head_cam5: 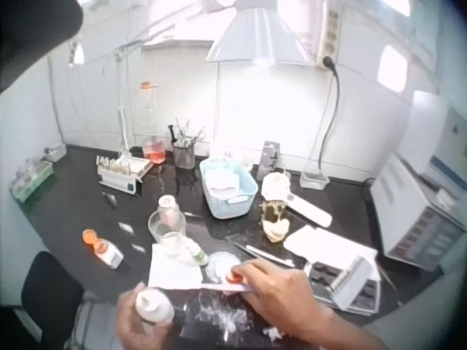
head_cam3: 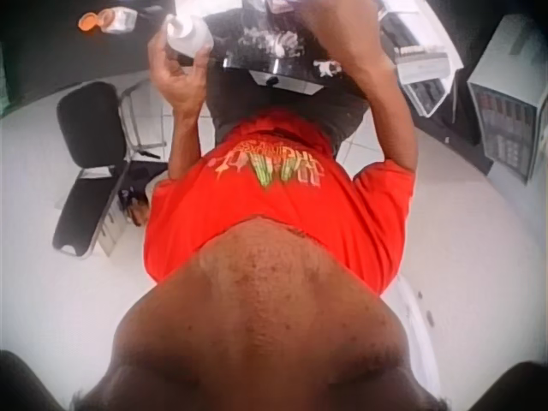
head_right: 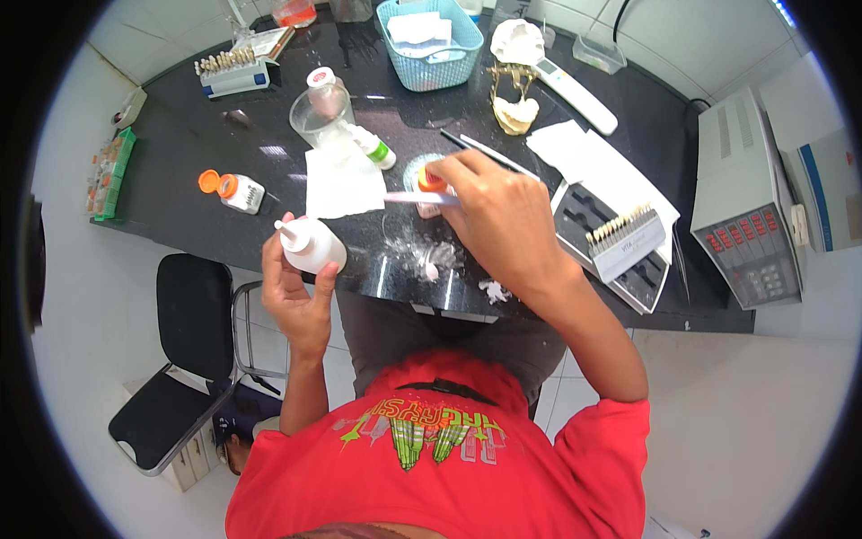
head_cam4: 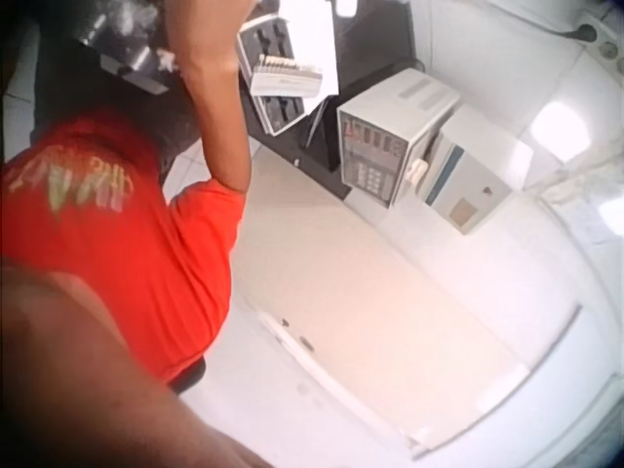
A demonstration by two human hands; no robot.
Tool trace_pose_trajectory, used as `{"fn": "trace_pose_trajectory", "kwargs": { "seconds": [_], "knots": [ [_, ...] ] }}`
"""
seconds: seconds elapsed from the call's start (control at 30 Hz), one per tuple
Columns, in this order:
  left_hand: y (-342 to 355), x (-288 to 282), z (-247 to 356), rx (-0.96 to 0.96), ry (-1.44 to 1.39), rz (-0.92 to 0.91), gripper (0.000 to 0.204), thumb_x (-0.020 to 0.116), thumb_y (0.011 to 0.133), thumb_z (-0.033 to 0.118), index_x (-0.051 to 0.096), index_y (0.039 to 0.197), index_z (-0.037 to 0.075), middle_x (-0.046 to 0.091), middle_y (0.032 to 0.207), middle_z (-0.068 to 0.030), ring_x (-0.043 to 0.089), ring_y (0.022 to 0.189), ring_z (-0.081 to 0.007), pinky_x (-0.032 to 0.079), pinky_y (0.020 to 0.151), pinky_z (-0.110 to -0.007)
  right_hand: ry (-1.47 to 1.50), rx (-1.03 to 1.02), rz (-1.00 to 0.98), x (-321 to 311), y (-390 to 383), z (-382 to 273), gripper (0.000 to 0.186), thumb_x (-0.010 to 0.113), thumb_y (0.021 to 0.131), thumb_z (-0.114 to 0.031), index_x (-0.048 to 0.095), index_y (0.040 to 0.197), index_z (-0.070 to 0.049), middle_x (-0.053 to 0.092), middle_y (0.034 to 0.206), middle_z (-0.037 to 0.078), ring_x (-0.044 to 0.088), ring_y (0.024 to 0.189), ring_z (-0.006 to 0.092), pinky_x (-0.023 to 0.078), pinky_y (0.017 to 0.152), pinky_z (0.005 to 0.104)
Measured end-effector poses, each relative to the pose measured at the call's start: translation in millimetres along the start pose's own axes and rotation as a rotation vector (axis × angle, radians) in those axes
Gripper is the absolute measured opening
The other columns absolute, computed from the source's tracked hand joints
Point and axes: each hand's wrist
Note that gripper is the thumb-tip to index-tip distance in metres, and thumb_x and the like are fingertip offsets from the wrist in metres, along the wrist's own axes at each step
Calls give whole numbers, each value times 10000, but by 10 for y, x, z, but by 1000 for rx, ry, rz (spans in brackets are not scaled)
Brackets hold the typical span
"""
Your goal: The person applies dental porcelain powder to a dental bridge using a brush, mixing it with liquid on a laboratory bench.
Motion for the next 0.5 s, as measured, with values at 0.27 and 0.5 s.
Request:
{"fn": "trace_pose_trajectory", "kwargs": {
  "seconds": [0.27, 0.5],
  "knots": [
    [-223, -139, 170, -44, 22, -41, 688, 813, 815, 63, 469, 1400, -49, 523, 1368, -180, 559, 1243, -249, 464, 1053, -375, -66, -12, 21, 60, -16, 66, 270, 776, 794, -210, 676, 1011, -82, 708, 963, 55, 704, 806, 291, 557, 673, 389],
    [-316, -105, 196, -25, 7, -18, 666, 808, 798, 28, 503, 1385, -51, 549, 1291, -164, 596, 1180, -239, 492, 1005, -356, -58, 7, 2, -1, -34, 37, 302, 765, 803, -217, 668, 1062, -97, 706, 1011, 55, 706, 845, 277, 562, 698, 382]
  ]
}}
Point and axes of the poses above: each hand's wrist, its own y-axis towards the middle knuckle, its own x-axis out of the palm, z = x × y
